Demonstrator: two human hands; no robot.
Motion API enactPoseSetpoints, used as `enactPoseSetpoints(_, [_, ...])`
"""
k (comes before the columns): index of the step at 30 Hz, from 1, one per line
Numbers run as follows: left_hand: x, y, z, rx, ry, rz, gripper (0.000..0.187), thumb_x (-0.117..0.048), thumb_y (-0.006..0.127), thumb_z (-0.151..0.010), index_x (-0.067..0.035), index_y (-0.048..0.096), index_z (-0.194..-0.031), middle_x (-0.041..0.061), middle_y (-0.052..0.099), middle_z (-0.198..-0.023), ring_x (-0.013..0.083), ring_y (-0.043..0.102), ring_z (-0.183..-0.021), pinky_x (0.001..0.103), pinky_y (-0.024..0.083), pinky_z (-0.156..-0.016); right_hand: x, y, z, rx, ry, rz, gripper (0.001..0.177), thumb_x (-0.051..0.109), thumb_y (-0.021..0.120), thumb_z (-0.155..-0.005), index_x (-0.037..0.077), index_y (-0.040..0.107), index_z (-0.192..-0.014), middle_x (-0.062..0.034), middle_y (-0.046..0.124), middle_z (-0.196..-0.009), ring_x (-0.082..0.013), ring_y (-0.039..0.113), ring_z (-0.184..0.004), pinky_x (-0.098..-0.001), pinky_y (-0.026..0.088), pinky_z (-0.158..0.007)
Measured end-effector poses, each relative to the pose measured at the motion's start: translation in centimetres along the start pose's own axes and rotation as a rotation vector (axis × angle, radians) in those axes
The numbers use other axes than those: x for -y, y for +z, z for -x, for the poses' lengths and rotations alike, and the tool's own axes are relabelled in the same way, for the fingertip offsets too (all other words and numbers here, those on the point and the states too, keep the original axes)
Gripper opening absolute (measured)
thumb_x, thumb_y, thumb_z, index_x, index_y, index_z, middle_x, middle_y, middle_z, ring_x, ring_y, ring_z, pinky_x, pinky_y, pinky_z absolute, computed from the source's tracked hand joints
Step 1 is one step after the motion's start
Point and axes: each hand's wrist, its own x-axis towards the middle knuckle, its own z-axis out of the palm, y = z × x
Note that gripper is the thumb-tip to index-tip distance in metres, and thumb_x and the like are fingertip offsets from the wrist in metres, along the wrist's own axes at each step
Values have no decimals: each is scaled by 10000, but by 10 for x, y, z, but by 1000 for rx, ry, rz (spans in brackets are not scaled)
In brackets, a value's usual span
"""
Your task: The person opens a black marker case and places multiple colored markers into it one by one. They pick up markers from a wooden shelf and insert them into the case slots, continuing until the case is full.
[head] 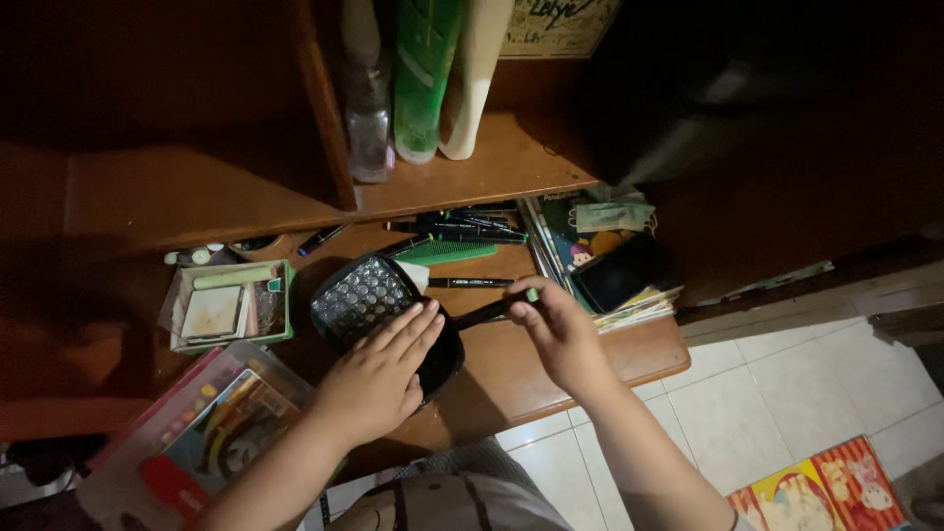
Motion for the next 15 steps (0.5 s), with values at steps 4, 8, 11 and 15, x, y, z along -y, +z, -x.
enactPoseSetpoints(4, [2, 4, 3, -20, 27, -5, 787, -201, 615, -812, -43, 348, -1535, 95, 292, -1642, 245, 265, -1506, 431, 298, -1163, -6, 28, 2, -6, -199, 157, 238, 57, 659, -980, 34, 620, -1214, -106, 717, -1134, -197, 717, -1050, -322, 593, -873])
enactPoseSetpoints(8, [4, 5, 2, 22, 1, -1, 779, -209, 621, -809, -43, 361, -1525, 98, 292, -1635, 246, 248, -1505, 433, 294, -1147, -7, 58, 2, -75, -329, 445, 297, 104, 716, -928, 62, 629, -1209, -183, 720, -1145, -347, 705, -1039, -402, 586, -844])
enactPoseSetpoints(11, [3, 6, 3, 78, -37, -1, 734, -232, 622, -830, -38, 378, -1494, 107, 282, -1623, 245, 229, -1513, 441, 286, -1153, -6, 71, 4, -52, -307, 455, 283, 104, 687, -949, 71, 622, -1222, -183, 716, -1147, -395, 689, -1042, -426, 579, -831])
enactPoseSetpoints(15, [2, 3, 1, 123, -58, -16, 732, -236, 616, -830, -42, 380, -1494, 83, 269, -1619, 235, 214, -1527, 438, 288, -1168, -4, 77, 7, -39, -319, 454, 258, 84, 671, -951, 82, 618, -1204, -166, 721, -1107, -399, 693, -1021, -437, 576, -808])
